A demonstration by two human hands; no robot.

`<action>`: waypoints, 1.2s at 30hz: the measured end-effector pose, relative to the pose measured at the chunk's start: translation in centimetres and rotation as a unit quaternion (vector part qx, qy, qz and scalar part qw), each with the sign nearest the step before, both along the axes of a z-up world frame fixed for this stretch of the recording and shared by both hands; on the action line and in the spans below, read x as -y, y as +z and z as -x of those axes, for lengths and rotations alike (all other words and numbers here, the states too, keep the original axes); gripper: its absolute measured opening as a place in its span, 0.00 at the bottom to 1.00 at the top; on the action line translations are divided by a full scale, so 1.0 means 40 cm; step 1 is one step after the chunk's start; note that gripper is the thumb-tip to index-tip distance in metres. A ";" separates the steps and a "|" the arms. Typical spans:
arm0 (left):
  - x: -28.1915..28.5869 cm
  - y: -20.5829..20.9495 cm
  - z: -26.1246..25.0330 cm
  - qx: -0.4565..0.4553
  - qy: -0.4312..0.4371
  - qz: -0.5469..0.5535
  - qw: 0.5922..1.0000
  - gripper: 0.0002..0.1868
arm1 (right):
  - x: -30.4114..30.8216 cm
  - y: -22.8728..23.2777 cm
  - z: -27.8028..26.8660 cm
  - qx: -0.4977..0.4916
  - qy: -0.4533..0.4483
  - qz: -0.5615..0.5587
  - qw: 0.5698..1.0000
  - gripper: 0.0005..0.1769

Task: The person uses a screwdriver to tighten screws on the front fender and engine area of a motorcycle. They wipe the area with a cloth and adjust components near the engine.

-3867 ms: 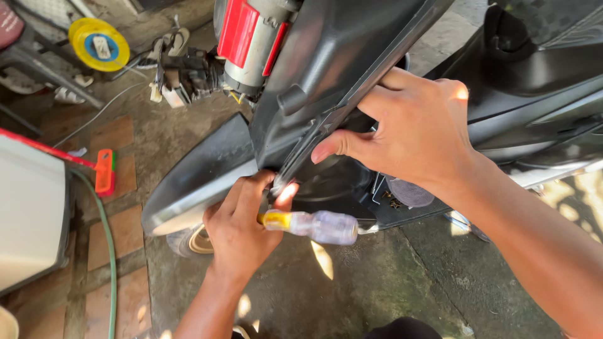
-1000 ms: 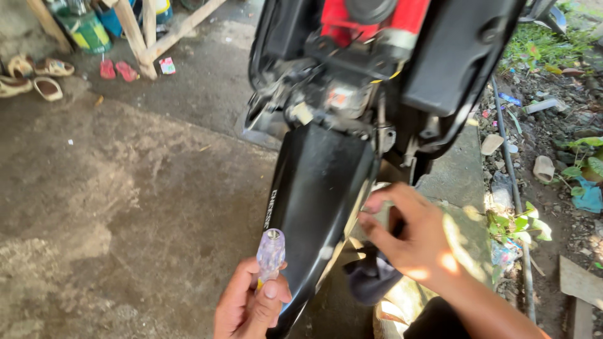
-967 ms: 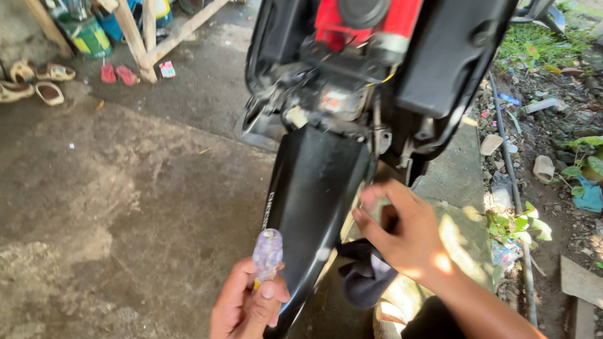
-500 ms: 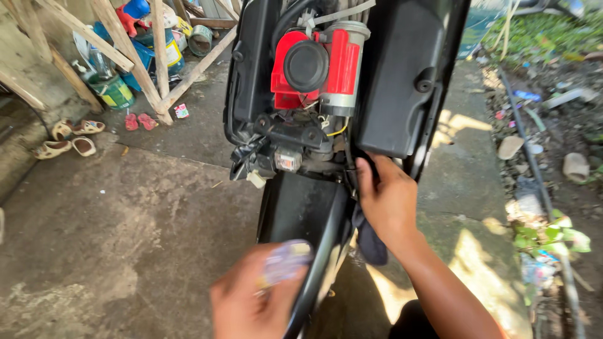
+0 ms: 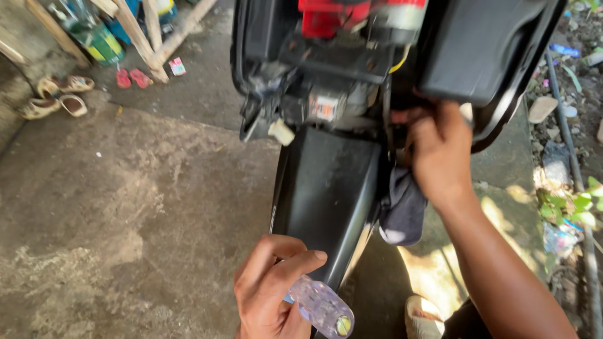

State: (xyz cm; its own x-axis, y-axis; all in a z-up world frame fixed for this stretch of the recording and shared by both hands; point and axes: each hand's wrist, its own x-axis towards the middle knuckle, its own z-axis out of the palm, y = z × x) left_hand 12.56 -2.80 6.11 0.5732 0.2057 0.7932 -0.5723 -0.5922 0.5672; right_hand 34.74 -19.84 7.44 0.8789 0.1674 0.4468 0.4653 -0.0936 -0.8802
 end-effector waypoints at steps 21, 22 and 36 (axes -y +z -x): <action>-0.042 0.045 -0.003 0.054 -0.014 -0.048 0.997 0.21 | -0.045 -0.001 0.122 0.342 -0.175 0.229 0.895 0.15; -0.046 0.048 -0.003 0.048 -0.024 -0.043 0.998 0.21 | -0.015 -0.019 0.197 0.323 -0.161 0.190 0.913 0.14; -0.058 -0.024 0.090 0.056 -0.029 0.032 0.998 0.20 | 0.249 0.021 0.332 -0.086 0.069 0.243 0.964 0.28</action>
